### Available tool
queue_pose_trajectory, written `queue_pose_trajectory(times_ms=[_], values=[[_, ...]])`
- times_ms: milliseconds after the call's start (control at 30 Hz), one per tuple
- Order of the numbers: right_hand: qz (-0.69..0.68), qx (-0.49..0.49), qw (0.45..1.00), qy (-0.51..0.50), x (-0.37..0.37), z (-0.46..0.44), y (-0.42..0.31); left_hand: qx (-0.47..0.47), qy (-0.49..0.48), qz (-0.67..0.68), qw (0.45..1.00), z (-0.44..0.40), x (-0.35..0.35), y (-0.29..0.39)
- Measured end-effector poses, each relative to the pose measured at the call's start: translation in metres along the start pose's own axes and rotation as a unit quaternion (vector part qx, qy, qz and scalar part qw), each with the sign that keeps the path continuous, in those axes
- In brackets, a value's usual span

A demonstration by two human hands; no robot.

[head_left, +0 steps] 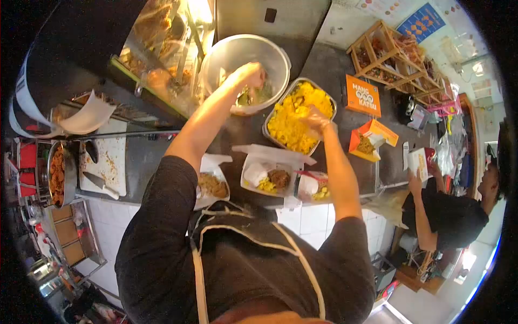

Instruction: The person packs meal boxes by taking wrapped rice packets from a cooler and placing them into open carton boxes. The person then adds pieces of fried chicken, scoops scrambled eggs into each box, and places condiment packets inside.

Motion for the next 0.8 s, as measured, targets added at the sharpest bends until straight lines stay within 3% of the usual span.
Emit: queue_pose_trajectory(times_ms=[33,67,100,167,233,300,367,433,500,567,600,667,700,767,800], values=[[0.005,-0.017,1.0,-0.016,0.013,-0.004,0.01,-0.022,0.036,0.077,0.996,0.01,-0.003,0.004],[-0.07,-0.035,0.997,0.018,0.017,-0.015,0.023,0.027,0.128,0.082,0.988,0.012,-0.009,0.002],[-0.068,-0.04,0.997,0.021,0.012,-0.012,0.017,0.027,0.134,0.079,0.987,0.014,-0.013,0.003],[-0.065,-0.031,0.995,0.071,0.009,0.003,0.019,-0.029,0.27,0.125,0.954,0.03,-0.021,-0.001],[-0.029,-0.048,0.998,0.023,0.013,0.0,0.016,-0.043,0.305,0.104,0.946,0.04,-0.027,0.006],[-0.209,-0.001,0.975,-0.068,0.023,0.012,0.022,-0.102,0.406,0.152,0.895,0.065,-0.033,0.007],[-0.344,-0.02,0.929,-0.138,0.036,0.0,0.033,-0.116,0.418,0.151,0.888,0.076,-0.037,0.013],[-0.4,-0.175,0.887,-0.15,0.026,0.01,0.022,-0.091,0.484,0.283,0.823,0.079,-0.03,0.002],[-0.188,-0.303,0.932,-0.064,0.027,0.002,0.013,-0.066,0.477,0.344,0.806,0.078,-0.025,-0.001],[-0.291,-0.24,0.924,-0.063,0.029,-0.016,0.02,-0.056,0.454,0.491,0.741,0.098,-0.021,0.024],[-0.326,-0.219,0.918,-0.061,0.028,-0.018,0.02,-0.036,0.437,0.506,0.743,0.101,-0.016,0.025],[-0.518,-0.053,0.836,-0.175,0.036,-0.009,0.019,-0.045,0.42,0.551,0.72,0.125,-0.019,0.054],[-0.519,-0.056,0.835,-0.176,0.034,0.004,0.01,-0.057,0.405,0.596,0.691,0.136,-0.016,0.066],[-0.511,0.003,0.856,-0.078,0.03,0.021,0.014,-0.053,0.398,0.621,0.673,0.152,-0.007,0.074],[-0.61,0.031,0.782,-0.126,0.037,0.015,0.02,-0.048,0.388,0.648,0.654,0.159,-0.001,0.077]])
Point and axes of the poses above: each hand's wrist, its own z-axis away from the middle knuckle, its own x-axis out of the palm, y = z × x, the point moved 8 cm from there along -z, towards the middle knuckle, and after that the axes turned 12 degrees about x, right-handed, at the moved point
